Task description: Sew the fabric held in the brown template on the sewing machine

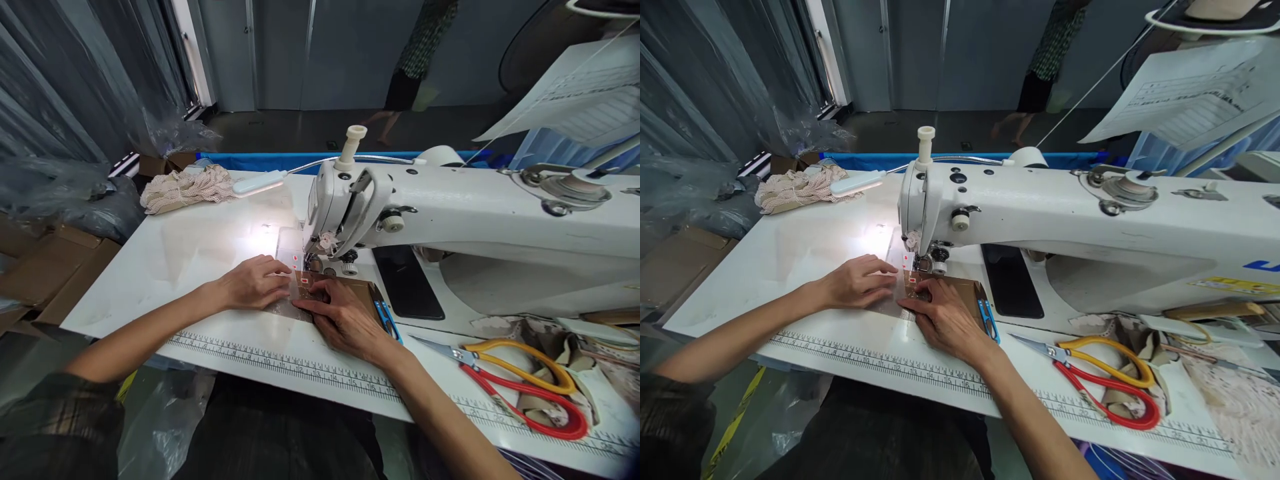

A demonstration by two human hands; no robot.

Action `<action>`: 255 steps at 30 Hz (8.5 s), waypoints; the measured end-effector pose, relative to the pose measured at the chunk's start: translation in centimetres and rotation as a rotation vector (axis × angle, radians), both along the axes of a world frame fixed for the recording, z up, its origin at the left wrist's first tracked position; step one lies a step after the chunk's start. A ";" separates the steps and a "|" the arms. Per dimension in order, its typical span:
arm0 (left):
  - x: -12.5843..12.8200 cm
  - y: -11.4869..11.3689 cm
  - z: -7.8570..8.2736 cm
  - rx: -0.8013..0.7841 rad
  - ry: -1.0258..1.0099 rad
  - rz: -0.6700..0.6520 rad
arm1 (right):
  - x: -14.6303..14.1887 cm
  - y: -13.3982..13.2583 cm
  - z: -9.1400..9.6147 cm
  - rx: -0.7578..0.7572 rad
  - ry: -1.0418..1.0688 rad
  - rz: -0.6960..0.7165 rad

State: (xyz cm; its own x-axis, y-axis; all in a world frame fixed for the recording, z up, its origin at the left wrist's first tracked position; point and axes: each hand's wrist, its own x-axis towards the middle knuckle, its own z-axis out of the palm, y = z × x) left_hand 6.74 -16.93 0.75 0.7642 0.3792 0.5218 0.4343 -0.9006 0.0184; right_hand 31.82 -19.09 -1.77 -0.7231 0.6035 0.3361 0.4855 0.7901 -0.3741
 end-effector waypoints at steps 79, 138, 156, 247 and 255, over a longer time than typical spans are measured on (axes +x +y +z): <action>1.9 2.4 -0.9 -0.058 0.296 0.200 | -0.4 0.1 -0.9 0.048 0.063 -0.197; 2.5 2.0 -1.2 -0.002 0.257 0.139 | -0.3 0.1 -0.8 0.057 0.045 -0.193; 2.8 2.9 -1.3 -0.050 0.200 0.265 | -0.5 0.5 -1.1 -0.033 0.046 -0.243; 2.4 0.7 -2.3 -0.051 -0.073 -0.021 | -0.2 1.9 0.6 -0.020 -0.184 -0.345; 2.3 0.7 -1.6 0.053 0.008 -0.032 | -0.3 1.8 0.0 0.059 -0.144 -0.343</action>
State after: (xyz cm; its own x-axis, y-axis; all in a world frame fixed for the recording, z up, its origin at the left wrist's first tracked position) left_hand 9.01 -16.19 -0.83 0.7796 0.3264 0.5345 0.4053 -0.9136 -0.0332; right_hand 31.56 -17.29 -1.77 -0.5245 0.8016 0.2870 0.7703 0.5904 -0.2412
